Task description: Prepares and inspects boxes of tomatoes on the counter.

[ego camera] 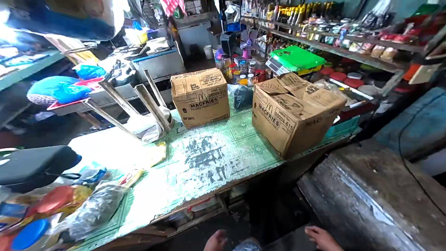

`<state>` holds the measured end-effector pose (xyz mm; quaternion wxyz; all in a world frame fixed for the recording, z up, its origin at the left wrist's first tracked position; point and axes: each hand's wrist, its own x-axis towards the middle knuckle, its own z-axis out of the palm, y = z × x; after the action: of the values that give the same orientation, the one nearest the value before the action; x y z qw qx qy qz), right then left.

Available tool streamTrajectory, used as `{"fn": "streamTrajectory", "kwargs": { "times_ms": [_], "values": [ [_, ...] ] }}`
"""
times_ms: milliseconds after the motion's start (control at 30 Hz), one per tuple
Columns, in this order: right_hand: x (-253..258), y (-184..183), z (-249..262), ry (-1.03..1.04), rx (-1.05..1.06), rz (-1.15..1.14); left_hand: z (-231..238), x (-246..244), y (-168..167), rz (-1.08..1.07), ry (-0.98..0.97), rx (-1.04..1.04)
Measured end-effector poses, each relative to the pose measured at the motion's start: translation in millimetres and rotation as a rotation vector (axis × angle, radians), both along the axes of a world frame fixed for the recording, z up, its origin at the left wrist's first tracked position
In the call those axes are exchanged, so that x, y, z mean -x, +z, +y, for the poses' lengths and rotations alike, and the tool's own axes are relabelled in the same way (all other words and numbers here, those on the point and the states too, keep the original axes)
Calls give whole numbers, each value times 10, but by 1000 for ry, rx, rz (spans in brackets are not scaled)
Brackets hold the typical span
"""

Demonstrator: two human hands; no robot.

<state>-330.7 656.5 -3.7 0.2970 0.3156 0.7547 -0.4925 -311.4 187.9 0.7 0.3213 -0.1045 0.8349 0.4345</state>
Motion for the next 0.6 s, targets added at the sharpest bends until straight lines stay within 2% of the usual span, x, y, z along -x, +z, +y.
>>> {"fn": "streamTrajectory", "kwargs": {
  "times_ms": [133, 233, 300, 333, 400, 467, 533, 600],
  "values": [
    [1156, 335, 62, 185, -108, 164, 642, 1909, 595, 326, -256, 84],
    [1659, 1067, 44, 245, 34, 196, 991, 3157, 1169, 498, -364, 126],
    [1882, 1691, 66, 304, 148, 340, 1201, 3828, 1545, 590, -409, 118],
    [2014, 2032, 81, 327, 126, 454, 1305, 4101, 1702, 637, -412, 108],
    [2356, 2648, 99, 371, -107, 708, 1504, 4496, 1949, 725, -383, 74],
    [2835, 3032, 187, 437, -523, 856, 1709, 4749, 2086, 779, -345, 32],
    [3392, 3204, 317, 459, -793, 739, 1876, 4894, 2071, 801, -325, 10],
    [3940, 3173, 442, 378, -826, 524, 1945, 4954, 1923, 797, -322, 24]
  ]
}}
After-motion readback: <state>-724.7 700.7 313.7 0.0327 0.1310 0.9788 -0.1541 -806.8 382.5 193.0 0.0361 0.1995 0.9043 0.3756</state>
